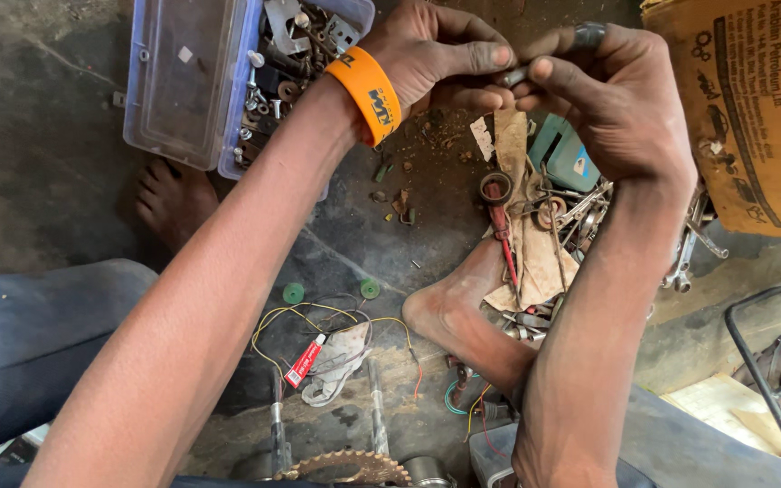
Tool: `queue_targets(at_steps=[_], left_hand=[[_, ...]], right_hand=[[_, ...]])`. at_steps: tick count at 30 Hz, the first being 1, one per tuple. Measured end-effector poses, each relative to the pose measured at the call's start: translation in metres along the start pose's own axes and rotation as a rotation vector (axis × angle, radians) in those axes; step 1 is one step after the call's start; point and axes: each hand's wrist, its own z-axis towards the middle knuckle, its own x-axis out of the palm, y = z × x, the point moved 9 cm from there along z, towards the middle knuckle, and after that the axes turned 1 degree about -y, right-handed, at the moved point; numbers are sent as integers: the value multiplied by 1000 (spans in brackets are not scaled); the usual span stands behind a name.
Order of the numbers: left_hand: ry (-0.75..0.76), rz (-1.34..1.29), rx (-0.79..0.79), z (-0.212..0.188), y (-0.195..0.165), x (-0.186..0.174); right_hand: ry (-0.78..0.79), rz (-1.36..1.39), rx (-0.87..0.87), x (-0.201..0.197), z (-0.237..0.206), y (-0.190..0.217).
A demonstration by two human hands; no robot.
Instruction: The person sits on the floor and sorts through small metal parts in a plastic box, then uses pliers to strip the insulation from a green wire and a screwdriver to adjust a small green component. The workspace is cluttered with tools and wires.
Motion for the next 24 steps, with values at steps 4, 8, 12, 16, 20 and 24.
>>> queue_targets(at_steps=[4, 8, 12, 16, 20, 24], left_hand=[[1, -10, -8, -1, 0, 0], [-9, -17, -27, 1, 11, -10], [-108, 63, -69, 10, 37, -33], [-449, 515, -164, 10, 57, -73], [-507, 316, -205, 8, 66, -86], [-532, 268, -190, 4, 62, -90]], right_hand=[[56, 142, 2, -3, 2, -14], [65, 179, 23, -8, 4, -26], [27, -86, 90, -9, 12, -44], [185, -881, 288, 3, 17, -82], [115, -604, 382, 4, 21, -106], [-363, 66, 94, -45, 23, -90]])
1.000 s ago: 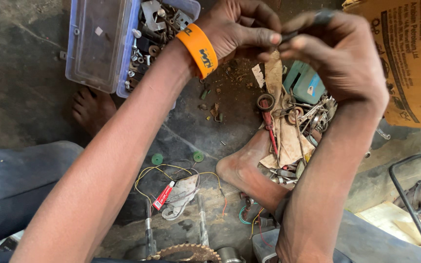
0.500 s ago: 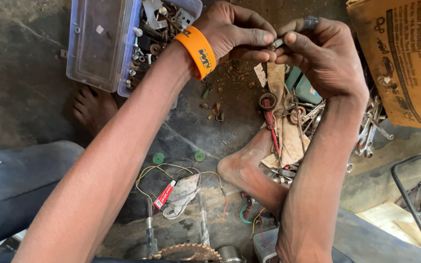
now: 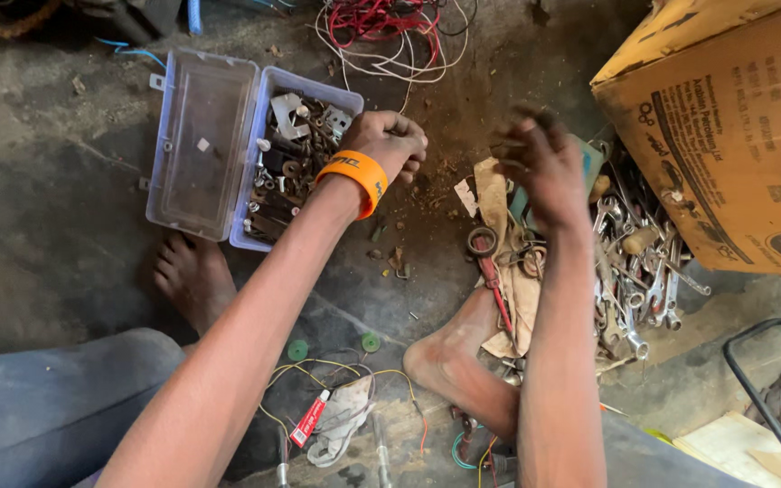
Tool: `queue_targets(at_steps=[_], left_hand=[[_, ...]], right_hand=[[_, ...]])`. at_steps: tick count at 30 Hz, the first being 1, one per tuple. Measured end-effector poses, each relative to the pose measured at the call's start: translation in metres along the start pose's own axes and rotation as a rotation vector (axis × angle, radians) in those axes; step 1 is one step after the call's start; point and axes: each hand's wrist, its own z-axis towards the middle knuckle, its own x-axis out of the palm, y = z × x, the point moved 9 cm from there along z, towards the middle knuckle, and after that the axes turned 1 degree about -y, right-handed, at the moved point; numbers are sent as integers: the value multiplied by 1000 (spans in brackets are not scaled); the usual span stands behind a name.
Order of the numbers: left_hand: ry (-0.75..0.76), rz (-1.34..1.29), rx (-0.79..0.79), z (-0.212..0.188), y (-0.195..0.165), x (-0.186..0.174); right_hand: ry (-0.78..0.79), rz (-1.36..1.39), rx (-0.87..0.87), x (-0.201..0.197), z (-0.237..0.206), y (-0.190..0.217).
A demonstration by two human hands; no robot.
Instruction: The person sits on the floor and sorts through small metal parts in a plastic box, then uses pliers to strip the insulation from a green wire and a screwdriver to adjust a small green component. The workspace is cluttered with tools and wires.
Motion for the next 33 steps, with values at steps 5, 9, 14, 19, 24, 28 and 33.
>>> queue_targets(at_steps=[5, 9, 14, 19, 24, 28, 33], left_hand=[[-13, 92, -29, -4, 13, 1], [-3, 181, -59, -2, 30, 4], [-12, 255, -111, 3, 57, 3], [-13, 334, -130, 6, 85, -1], [-47, 758, 5, -6, 89, -4], [50, 974, -71, -28, 105, 7], [77, 1175, -76, -52, 123, 14]], right_hand=[[-14, 28, 98, -20, 4, -23], [41, -65, 148, -15, 5, -52], [23, -48, 190, -27, 12, -87], [14, -25, 181, -46, 15, -108], [102, -336, 184, -33, 17, -126], [173, -836, 24, 5, 9, -131], [99, -785, -160, 47, -9, -123]])
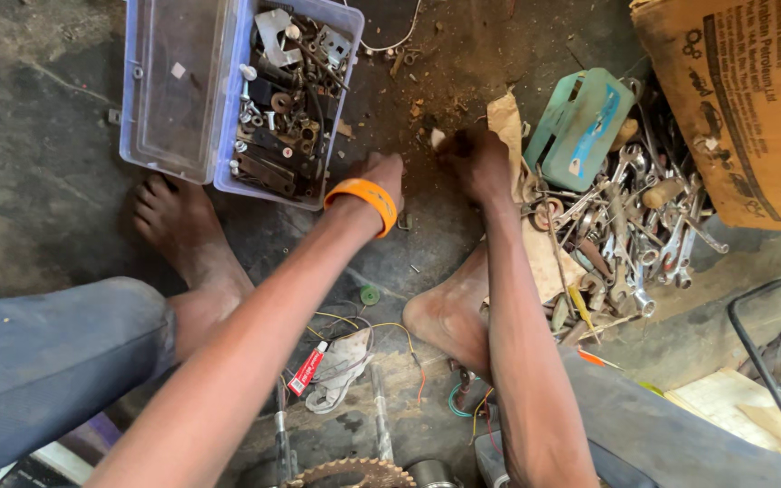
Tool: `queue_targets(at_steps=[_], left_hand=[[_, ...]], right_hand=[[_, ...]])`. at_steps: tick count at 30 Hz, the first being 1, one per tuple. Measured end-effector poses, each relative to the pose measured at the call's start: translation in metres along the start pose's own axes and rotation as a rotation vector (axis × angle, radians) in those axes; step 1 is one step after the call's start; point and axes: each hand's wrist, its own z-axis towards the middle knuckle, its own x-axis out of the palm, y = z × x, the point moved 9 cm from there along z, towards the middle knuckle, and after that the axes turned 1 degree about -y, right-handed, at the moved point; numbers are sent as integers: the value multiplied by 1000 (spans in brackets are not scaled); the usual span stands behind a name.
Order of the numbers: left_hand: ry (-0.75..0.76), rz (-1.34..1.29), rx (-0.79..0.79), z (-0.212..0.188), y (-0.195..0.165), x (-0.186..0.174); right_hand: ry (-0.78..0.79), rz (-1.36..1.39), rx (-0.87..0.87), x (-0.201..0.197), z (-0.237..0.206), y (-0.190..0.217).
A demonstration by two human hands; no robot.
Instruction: The person sits on the floor and sorts through small metal parts in a plastic box, then uses pliers to strip the insulation from a green wire and a screwdriver to adjust a small green component. The workspace is cluttered with tools and wires.
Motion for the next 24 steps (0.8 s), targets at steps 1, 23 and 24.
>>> queue_targets(at_steps=[1, 23, 24], left_hand=[[12, 15, -13, 0, 4, 4], [-157, 83, 56, -8, 22, 10], [-150, 91, 45, -7, 23, 11]], right_hand=[[9, 223, 53, 2, 0, -1], [-26, 35, -36, -21, 3, -5], [-20, 62, -72, -11, 1, 5]])
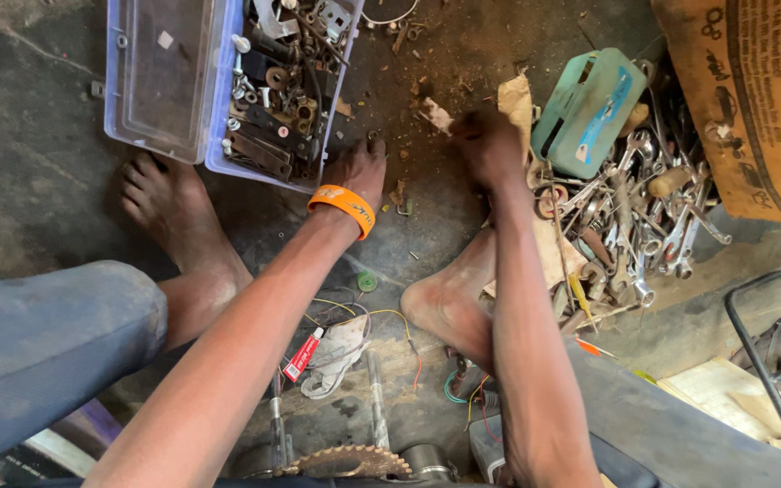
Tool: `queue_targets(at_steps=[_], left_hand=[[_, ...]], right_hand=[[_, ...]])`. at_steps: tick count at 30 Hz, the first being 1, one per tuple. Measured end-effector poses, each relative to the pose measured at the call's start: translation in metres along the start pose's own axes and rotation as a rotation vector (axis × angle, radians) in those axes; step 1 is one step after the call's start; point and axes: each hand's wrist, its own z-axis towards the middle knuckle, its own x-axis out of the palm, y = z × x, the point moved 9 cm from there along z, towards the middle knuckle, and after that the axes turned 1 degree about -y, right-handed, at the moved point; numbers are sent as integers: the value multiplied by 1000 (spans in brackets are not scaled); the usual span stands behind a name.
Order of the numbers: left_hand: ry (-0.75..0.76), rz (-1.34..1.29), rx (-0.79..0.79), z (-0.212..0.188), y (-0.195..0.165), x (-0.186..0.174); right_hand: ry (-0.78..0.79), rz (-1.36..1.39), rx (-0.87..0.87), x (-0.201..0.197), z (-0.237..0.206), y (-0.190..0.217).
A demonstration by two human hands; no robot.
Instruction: The person sits on the floor and sorts through small metal parts in a plastic box, then uses pliers to strip the insulation from a green wire and a screwdriver to adjust a small green component. The workspace is cluttered with tools and wires.
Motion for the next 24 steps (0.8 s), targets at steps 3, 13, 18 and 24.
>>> queue_targets(at_steps=[3, 13, 18, 24], left_hand=[[-81, -18, 36, 0, -3, -6], [-144, -134, -10, 2, 3, -4], [-107, -197, -34, 6, -2, -5], [-172, -282, -20, 1, -6, -12]], right_hand=[[-66, -127, 54, 15, -4, 15], [-222, -48, 2, 21, -17, 42], [-241, -83, -33, 31, -17, 49], [-239, -253, -107, 27, -12, 62]])
